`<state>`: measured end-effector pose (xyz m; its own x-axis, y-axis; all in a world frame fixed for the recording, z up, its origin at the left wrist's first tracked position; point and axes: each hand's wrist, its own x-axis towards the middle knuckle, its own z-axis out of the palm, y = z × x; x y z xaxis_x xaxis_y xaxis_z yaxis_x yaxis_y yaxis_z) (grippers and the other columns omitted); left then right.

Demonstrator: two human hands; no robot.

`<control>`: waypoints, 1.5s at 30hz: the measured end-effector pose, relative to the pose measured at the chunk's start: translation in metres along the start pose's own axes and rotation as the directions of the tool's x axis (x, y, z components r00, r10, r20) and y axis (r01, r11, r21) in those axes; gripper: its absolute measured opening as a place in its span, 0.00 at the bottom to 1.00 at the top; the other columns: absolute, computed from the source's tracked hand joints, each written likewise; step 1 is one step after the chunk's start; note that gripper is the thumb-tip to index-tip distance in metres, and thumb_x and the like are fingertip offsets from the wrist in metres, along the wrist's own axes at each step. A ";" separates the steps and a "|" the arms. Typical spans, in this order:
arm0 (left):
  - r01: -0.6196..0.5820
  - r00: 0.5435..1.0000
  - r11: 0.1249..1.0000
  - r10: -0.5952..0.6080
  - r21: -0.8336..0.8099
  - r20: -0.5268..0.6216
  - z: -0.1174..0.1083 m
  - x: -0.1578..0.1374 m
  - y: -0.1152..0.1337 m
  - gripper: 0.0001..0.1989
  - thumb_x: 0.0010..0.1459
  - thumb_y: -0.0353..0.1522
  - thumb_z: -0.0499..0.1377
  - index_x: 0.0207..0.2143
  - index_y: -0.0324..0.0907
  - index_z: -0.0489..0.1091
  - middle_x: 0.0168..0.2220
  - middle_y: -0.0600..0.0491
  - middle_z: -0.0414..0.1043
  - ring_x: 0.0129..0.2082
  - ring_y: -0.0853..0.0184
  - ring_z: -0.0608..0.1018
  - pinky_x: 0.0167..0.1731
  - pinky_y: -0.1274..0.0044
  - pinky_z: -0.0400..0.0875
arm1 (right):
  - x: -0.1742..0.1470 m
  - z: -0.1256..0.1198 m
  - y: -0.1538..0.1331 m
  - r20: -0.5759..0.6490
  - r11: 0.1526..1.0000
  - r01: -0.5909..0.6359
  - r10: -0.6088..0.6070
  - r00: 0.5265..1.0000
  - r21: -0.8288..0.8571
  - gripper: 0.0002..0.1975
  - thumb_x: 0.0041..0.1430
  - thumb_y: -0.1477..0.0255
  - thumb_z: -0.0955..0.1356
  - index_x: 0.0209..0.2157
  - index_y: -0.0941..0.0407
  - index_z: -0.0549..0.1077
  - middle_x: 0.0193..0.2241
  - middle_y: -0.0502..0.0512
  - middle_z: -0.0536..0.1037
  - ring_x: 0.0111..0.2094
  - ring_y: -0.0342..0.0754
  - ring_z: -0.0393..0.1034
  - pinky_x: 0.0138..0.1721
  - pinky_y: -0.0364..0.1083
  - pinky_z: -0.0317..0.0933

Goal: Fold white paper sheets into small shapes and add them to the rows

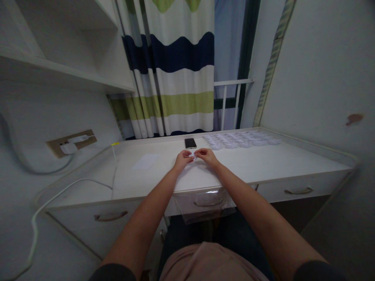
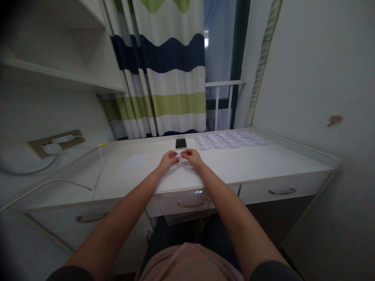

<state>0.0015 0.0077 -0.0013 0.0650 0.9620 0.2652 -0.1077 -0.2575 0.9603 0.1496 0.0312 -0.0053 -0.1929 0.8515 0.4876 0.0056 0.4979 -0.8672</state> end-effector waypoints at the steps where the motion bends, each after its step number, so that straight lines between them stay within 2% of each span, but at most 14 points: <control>1: -0.022 1.000 0.999 0.022 0.029 0.010 0.000 0.000 -0.001 0.17 0.34 0.27 0.66 0.27 0.38 0.62 0.22 0.59 0.66 0.23 0.74 0.72 0.30 0.77 0.69 | 0.000 0.001 0.000 0.010 0.999 -0.032 0.031 0.999 0.018 0.13 0.36 0.66 0.72 0.26 0.57 0.73 0.25 0.52 0.76 0.28 0.45 0.70 0.33 0.46 0.64; 4: -0.065 0.997 0.994 0.061 0.084 0.049 0.000 0.001 -0.002 0.18 0.33 0.26 0.66 0.28 0.39 0.62 0.22 0.59 0.67 0.23 0.74 0.71 0.28 0.79 0.67 | -0.001 0.001 0.000 0.072 0.994 -0.104 0.100 0.992 0.040 0.17 0.34 0.63 0.73 0.27 0.58 0.73 0.22 0.51 0.74 0.24 0.43 0.67 0.27 0.44 0.63; 7: -0.072 0.996 0.994 0.068 0.084 0.055 0.000 0.001 -0.003 0.19 0.33 0.27 0.66 0.29 0.39 0.62 0.23 0.57 0.69 0.24 0.73 0.72 0.28 0.80 0.66 | -0.001 0.000 -0.001 0.104 0.994 -0.109 0.107 0.989 0.021 0.16 0.33 0.63 0.73 0.24 0.59 0.73 0.20 0.52 0.74 0.22 0.42 0.66 0.26 0.43 0.62; 9: -0.051 0.998 0.995 0.047 0.084 0.050 0.000 0.002 -0.004 0.18 0.33 0.29 0.67 0.29 0.38 0.63 0.23 0.57 0.70 0.23 0.73 0.72 0.27 0.80 0.66 | -0.001 -0.001 -0.003 0.096 0.995 -0.100 0.097 0.991 0.025 0.15 0.33 0.63 0.73 0.23 0.59 0.73 0.20 0.52 0.74 0.22 0.42 0.66 0.26 0.43 0.62; 12: 0.003 0.994 0.993 -0.016 0.115 0.108 0.000 0.003 -0.007 0.16 0.34 0.32 0.67 0.26 0.36 0.67 0.21 0.54 0.70 0.22 0.72 0.72 0.26 0.78 0.66 | -0.002 -0.001 -0.006 0.097 0.995 -0.092 0.088 0.991 0.042 0.14 0.34 0.64 0.72 0.22 0.59 0.73 0.20 0.52 0.74 0.23 0.42 0.66 0.27 0.43 0.62; 17: 0.035 0.988 0.992 -0.054 0.122 0.148 -0.001 0.002 -0.008 0.17 0.32 0.36 0.68 0.24 0.35 0.69 0.21 0.51 0.72 0.23 0.69 0.74 0.28 0.75 0.68 | -0.004 -0.001 -0.010 0.128 0.991 -0.124 0.116 0.985 0.053 0.13 0.36 0.64 0.71 0.23 0.59 0.75 0.21 0.52 0.74 0.23 0.41 0.66 0.27 0.42 0.61; 23: 0.064 0.974 0.990 -0.090 0.125 0.209 0.000 -0.003 0.000 0.16 0.33 0.35 0.68 0.23 0.35 0.70 0.21 0.50 0.73 0.21 0.69 0.75 0.28 0.75 0.70 | -0.005 -0.004 -0.013 0.119 0.995 -0.099 0.099 0.988 -0.006 0.12 0.37 0.64 0.71 0.19 0.59 0.73 0.16 0.49 0.70 0.20 0.39 0.61 0.22 0.41 0.56; 28: 0.088 0.959 0.987 -0.119 0.131 0.256 0.000 -0.007 0.002 0.14 0.37 0.35 0.67 0.26 0.35 0.71 0.22 0.49 0.74 0.22 0.69 0.75 0.28 0.75 0.69 | -0.008 -0.003 -0.015 0.128 0.986 -0.139 0.126 0.984 0.098 0.11 0.36 0.65 0.72 0.19 0.59 0.72 0.17 0.48 0.70 0.20 0.39 0.61 0.24 0.41 0.57; 33: 0.107 0.954 0.981 -0.146 0.160 0.260 0.000 -0.007 0.002 0.13 0.37 0.35 0.66 0.25 0.35 0.72 0.22 0.49 0.74 0.22 0.68 0.75 0.29 0.75 0.69 | -0.011 -0.002 -0.017 0.195 0.974 -0.189 0.163 0.967 0.125 0.14 0.36 0.63 0.72 0.22 0.60 0.74 0.19 0.51 0.73 0.22 0.40 0.64 0.26 0.42 0.59; 39: 0.034 0.955 0.967 -0.106 0.254 0.276 -0.001 -0.008 0.003 0.11 0.39 0.34 0.66 0.23 0.34 0.73 0.19 0.49 0.73 0.21 0.68 0.74 0.28 0.76 0.69 | -0.009 -0.005 -0.015 0.186 0.985 -0.167 0.156 0.970 0.048 0.15 0.34 0.63 0.73 0.21 0.61 0.75 0.17 0.51 0.72 0.20 0.39 0.62 0.25 0.42 0.56; 45: 0.080 0.964 0.977 -0.127 0.199 0.235 0.001 -0.007 0.004 0.13 0.39 0.34 0.66 0.26 0.33 0.72 0.21 0.50 0.74 0.21 0.70 0.75 0.29 0.76 0.69 | -0.007 -0.003 -0.013 0.153 0.960 -0.225 0.201 0.968 0.167 0.15 0.33 0.63 0.73 0.23 0.60 0.76 0.20 0.52 0.75 0.23 0.41 0.65 0.28 0.43 0.59</control>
<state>0.0011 -0.0005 0.0005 0.3094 0.9383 0.1545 0.0973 -0.1929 0.9764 0.1542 0.0189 0.0030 -0.3356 0.8987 0.2824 -0.1151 0.2585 -0.9591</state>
